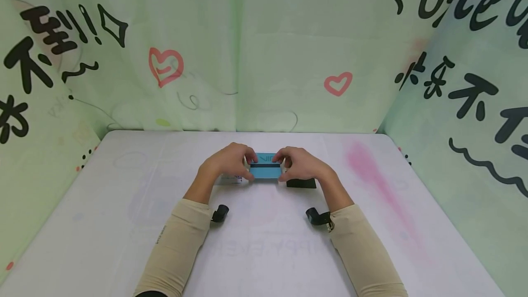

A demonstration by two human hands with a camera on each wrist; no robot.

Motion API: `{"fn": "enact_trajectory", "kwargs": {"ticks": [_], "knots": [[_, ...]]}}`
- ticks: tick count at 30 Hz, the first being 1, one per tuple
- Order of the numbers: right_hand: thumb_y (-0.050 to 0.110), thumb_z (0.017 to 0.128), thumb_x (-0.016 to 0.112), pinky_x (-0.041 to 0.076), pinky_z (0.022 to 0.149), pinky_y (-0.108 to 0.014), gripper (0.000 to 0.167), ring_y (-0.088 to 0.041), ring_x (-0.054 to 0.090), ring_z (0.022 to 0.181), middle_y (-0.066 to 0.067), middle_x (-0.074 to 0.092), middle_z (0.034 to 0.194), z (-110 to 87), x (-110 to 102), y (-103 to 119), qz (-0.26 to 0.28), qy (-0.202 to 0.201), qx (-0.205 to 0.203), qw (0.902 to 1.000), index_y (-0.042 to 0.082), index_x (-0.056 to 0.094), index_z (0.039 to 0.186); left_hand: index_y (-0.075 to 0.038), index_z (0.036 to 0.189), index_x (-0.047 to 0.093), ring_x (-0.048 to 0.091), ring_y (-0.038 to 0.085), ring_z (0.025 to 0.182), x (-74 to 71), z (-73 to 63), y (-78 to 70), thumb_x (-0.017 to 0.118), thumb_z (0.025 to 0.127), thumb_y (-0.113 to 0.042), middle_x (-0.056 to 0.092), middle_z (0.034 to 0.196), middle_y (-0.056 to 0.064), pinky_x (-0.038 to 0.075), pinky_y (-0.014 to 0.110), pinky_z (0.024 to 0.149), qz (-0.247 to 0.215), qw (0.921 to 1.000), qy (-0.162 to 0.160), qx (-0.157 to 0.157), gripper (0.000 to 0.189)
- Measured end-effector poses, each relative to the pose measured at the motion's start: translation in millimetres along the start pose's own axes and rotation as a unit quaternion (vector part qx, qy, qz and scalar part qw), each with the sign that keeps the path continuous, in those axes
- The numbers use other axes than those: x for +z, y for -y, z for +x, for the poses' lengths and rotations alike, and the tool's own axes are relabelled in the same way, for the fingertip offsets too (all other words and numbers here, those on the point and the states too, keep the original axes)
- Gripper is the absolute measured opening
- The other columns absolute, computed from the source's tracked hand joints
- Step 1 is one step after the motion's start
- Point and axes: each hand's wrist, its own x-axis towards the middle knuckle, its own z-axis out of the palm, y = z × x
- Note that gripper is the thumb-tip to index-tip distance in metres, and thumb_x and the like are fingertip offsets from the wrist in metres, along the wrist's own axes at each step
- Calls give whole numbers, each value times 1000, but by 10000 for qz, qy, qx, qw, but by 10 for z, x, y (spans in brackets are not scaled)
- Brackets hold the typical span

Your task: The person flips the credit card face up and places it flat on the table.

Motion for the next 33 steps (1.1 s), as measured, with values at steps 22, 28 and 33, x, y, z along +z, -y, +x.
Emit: {"fn": "enact_trajectory", "kwargs": {"ticks": [22,28,33], "knots": [[19,79,87,49,85,-34,52,-23,59,98,-9,67,110,-46,-71,-36,389,-174,21,9991,9,69,126,-16,124,73,62,19,93,13,33,80,90,81,-27,69,112,-1,52,31,80,-368,9993,-84,-13,48],[19,79,87,49,86,-33,52,-22,59,98,-10,67,111,-53,-97,-59,420,-199,-13,9989,8,69,127,-16,126,73,62,18,93,9,33,96,90,81,-28,70,113,-2,52,31,80,-406,9991,-73,-5,49],[19,80,87,49,86,-35,52,-23,59,99,-10,67,112,-70,-124,-40,418,-186,-1,9990,7,69,127,-17,126,73,63,18,94,-3,31,106,90,82,-28,71,114,-2,52,31,80,-438,9990,-40,-5,49]]}}
